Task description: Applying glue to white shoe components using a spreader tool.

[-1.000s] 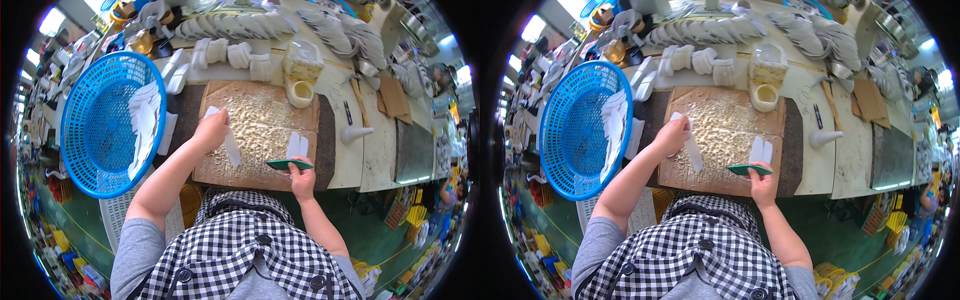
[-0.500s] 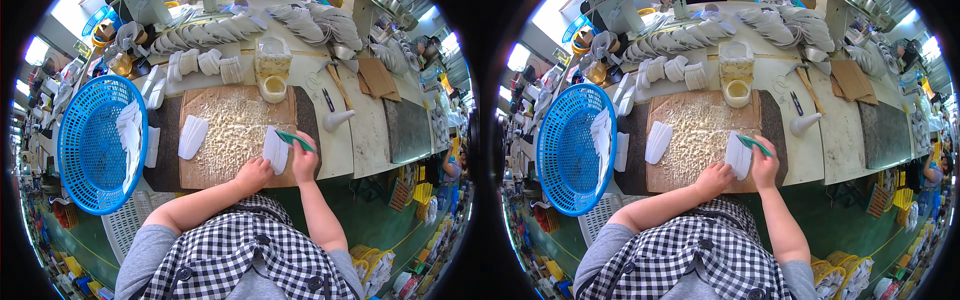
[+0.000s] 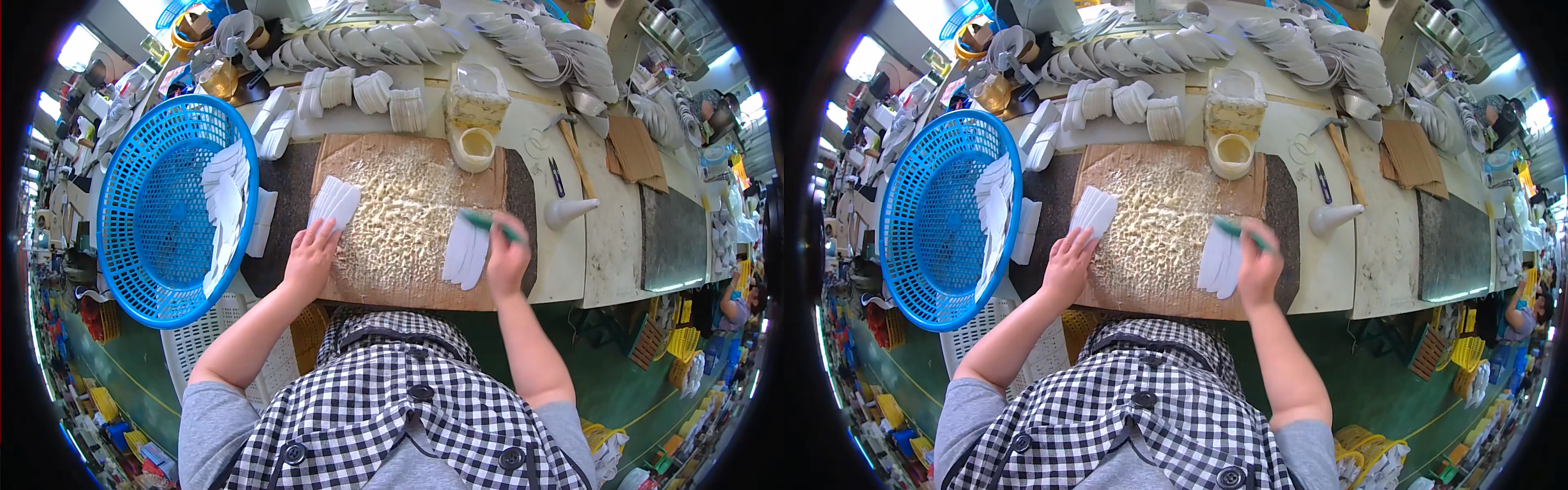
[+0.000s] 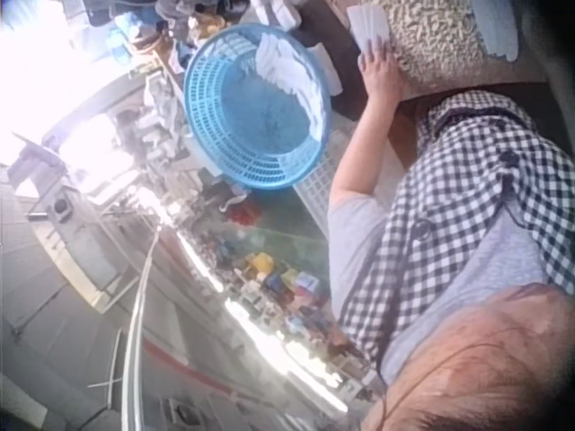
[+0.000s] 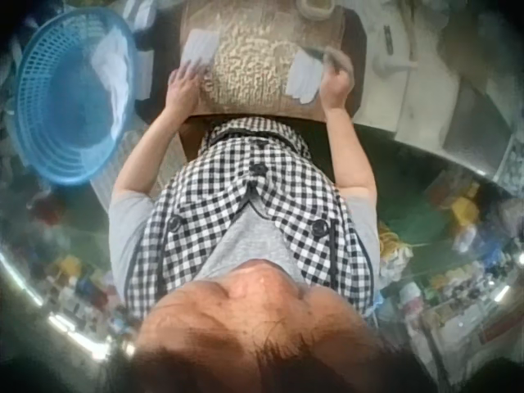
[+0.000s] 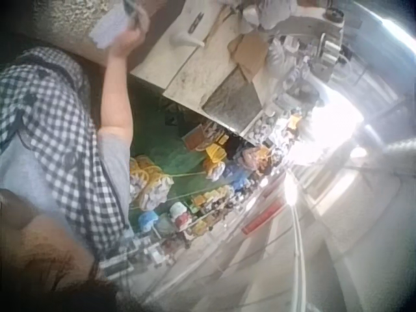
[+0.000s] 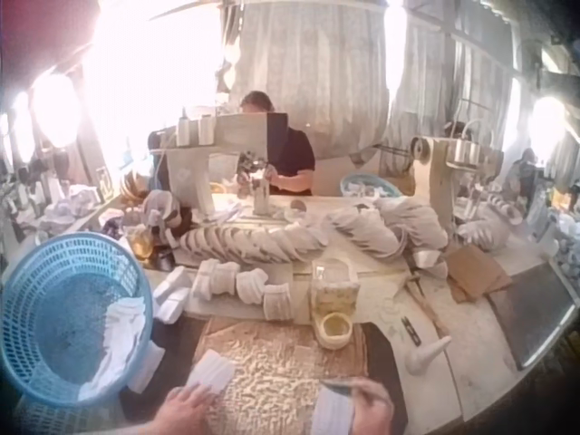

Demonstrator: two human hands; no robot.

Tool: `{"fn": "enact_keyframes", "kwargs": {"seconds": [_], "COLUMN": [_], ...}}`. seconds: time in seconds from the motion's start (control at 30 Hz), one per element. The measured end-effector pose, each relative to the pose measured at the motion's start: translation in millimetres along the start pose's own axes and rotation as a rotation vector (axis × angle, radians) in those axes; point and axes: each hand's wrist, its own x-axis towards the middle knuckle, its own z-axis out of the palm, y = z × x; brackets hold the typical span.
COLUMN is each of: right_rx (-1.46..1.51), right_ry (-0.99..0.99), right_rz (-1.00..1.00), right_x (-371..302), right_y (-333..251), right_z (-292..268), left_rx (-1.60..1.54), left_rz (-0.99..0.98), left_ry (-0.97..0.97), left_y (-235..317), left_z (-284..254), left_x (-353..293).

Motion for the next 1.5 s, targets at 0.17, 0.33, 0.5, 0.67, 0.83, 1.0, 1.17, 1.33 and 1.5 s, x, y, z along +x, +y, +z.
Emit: {"fn": "enact_keyframes", "kwargs": {"seconds": [0.17,0.33,0.5,0.67,0.83,1.0,1.17,1.33,1.5], "right_rx": [-0.111,-0.325,-0.074,0.296,0.429,0.098,0.093,0.052,0.086], "right_ry": [0.116,0.021,0.144,0.054,-0.42,-0.487,-0.488,-0.53,-0.518], "right_rz": [0.003,0.002,0.228,0.602,0.685,0.118,-0.156,-0.12,0.059], "right_x": [111,135,138,102,36,18,2,-43,-67], "right_y": [19,43,52,42,-10,3,-10,-16,-23], "right_z": [37,57,56,50,114,168,158,128,105], "left_rx": [-0.109,-0.125,-0.139,-0.457,-0.49,-0.503,-0.723,-0.446,-0.303], "left_rz": [0.135,0.192,0.23,0.132,0.074,0.073,-0.217,-0.181,-0.111], "left_ry": [-0.079,0.072,0.055,0.119,0.121,0.065,0.146,-0.009,-0.229], "left_y": [-12,-18,-31,1,42,45,15,0,-4], "left_z": [18,4,8,10,11,1,-1,-3,-12], "left_x": [-4,-1,-1,1,0,10,20,67,101]}}
